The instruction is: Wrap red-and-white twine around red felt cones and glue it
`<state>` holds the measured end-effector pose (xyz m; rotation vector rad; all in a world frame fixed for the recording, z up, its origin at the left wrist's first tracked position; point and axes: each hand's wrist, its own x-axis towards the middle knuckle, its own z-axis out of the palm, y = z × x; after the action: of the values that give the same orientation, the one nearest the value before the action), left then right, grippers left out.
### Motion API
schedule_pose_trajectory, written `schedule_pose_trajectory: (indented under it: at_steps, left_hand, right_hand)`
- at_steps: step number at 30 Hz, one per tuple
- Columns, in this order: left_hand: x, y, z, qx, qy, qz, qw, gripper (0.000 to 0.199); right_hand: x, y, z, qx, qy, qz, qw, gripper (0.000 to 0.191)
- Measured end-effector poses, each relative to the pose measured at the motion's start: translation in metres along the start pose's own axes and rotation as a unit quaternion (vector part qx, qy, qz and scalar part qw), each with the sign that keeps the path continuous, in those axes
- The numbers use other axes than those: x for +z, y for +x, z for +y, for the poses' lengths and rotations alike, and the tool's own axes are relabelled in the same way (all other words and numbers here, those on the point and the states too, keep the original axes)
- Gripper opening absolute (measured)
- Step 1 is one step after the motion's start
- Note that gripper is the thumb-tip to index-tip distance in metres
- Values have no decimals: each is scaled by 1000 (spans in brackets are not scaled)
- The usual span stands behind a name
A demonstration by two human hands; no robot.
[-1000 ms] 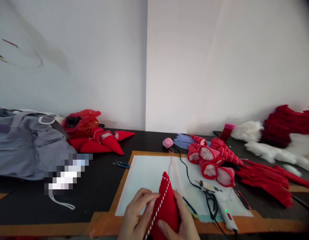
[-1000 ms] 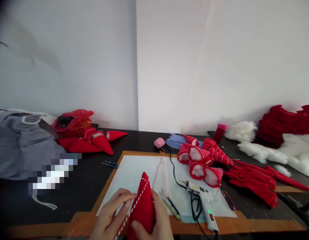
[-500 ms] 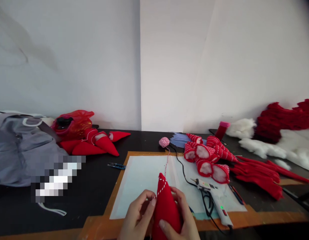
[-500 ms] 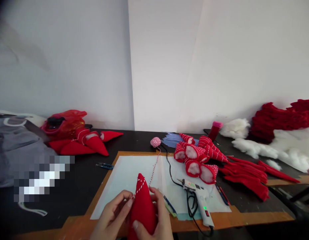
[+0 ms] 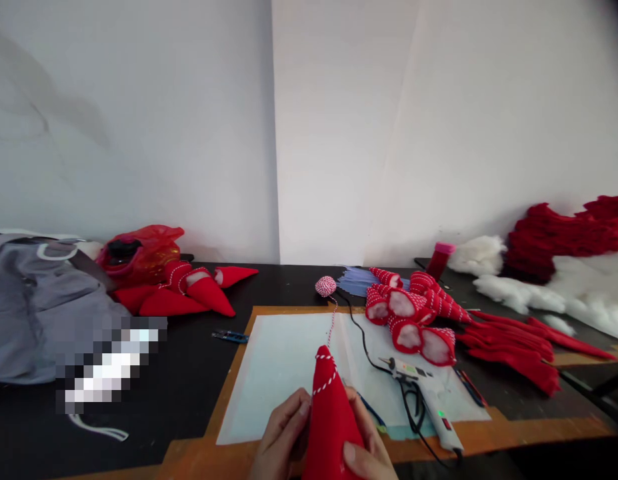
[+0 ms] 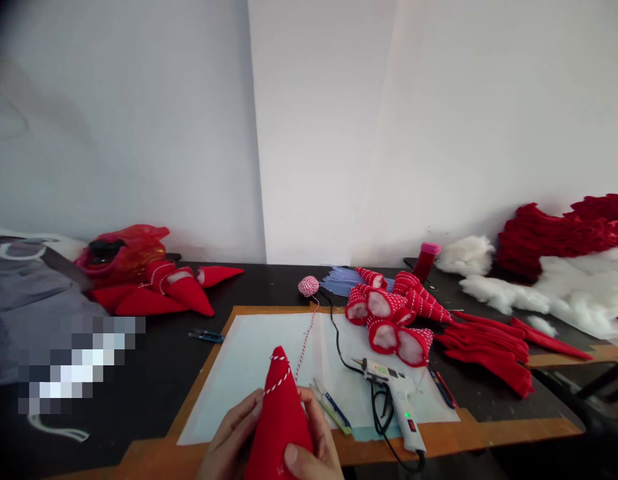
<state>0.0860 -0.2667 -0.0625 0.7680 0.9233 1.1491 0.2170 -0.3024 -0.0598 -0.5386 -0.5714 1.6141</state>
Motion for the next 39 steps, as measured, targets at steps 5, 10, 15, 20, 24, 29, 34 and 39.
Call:
schedule_pose_trajectory:
  at_steps: [5, 10, 15, 20, 24, 29, 34, 39]
  left_hand:
    - [0, 1, -1, -16, -4, 36, 999, 52]
    - [-1, 3, -1, 37, 37, 4, 999, 55]
    - [-4, 6, -2, 49, 56, -1, 997, 50]
    - [-9, 12, -13, 79, 69, 26, 994, 51]
    - [-6, 14, -19, 127, 108, 17, 986, 44]
    - [-1, 13, -21, 157, 154, -5, 975, 37]
    - [-7, 15, -27, 146, 99, 25, 984, 38]
    - [-6, 12, -24, 128, 111, 20, 985, 44]
  right_hand:
    - [-2, 2, 12, -16, 25, 20, 999, 73]
    - [-5, 7, 19, -46, -4, -2, 999, 62]
    - [-9, 10, 29, -49, 0, 0, 999, 65]
    - [-20, 15, 38, -128, -150, 115, 974, 58]
    - [-23, 19, 42, -260, -344, 177, 885, 39]
    - [-27, 17, 45, -274, -354, 143, 883, 58]
    - [-36, 16, 26, -198, -257, 153, 933, 55]
    - [-33, 16, 15, -89, -110, 108, 984, 53]
